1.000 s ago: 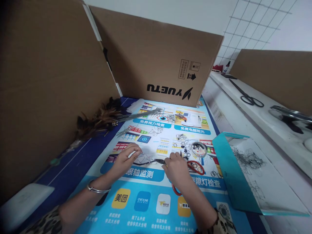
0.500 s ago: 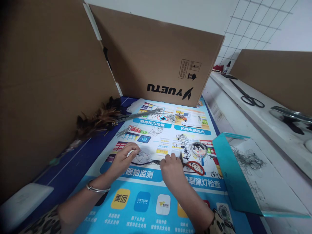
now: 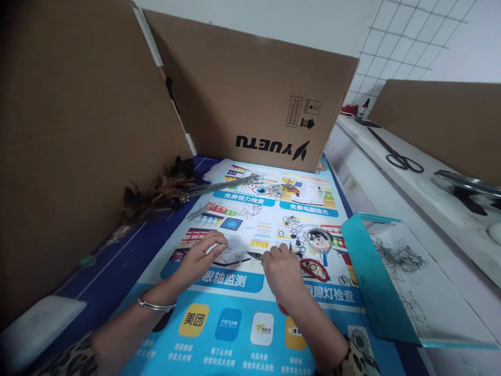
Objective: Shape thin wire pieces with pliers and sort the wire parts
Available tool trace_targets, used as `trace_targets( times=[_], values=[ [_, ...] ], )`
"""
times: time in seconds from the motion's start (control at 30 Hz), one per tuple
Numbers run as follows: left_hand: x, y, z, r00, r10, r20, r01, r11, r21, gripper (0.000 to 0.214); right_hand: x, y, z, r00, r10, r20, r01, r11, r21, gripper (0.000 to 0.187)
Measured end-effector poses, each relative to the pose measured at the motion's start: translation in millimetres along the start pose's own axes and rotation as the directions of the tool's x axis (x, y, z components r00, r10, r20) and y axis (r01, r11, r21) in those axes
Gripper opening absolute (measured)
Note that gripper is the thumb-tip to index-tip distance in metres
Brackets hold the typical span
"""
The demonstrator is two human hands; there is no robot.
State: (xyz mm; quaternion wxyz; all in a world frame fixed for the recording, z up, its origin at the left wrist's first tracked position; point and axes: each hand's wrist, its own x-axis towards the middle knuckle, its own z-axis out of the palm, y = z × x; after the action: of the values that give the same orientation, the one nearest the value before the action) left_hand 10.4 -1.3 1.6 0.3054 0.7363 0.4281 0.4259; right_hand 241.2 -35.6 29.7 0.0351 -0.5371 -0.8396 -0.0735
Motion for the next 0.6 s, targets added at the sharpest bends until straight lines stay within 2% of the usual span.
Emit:
trace_targets(
  times=[0.13,0.23,0.6],
  values=[
    [-1.7,4.3,3.5,0.991,0.028,0.132,-0.021,0.999,-0.049,0.017,-0.2,0.8,-6.9,0.998,-0.015,-0.053,0.016,1.0,0.004,0.013],
    [-3.6,8.6,6.0,0.982,0.034,0.188,-0.022,0.998,-0.066,0.017,-1.4,-1.6,-11.3,0.996,-0.032,-0.081,0.033,0.999,0.009,0.013],
    [-4.7,12.1,9.6,0.971,0.076,0.226,-0.062,0.996,-0.069,0.02,-3.5,-6.4,-12.1,0.992,-0.1,-0.082,0.096,0.994,-0.048,0.014]
  ],
)
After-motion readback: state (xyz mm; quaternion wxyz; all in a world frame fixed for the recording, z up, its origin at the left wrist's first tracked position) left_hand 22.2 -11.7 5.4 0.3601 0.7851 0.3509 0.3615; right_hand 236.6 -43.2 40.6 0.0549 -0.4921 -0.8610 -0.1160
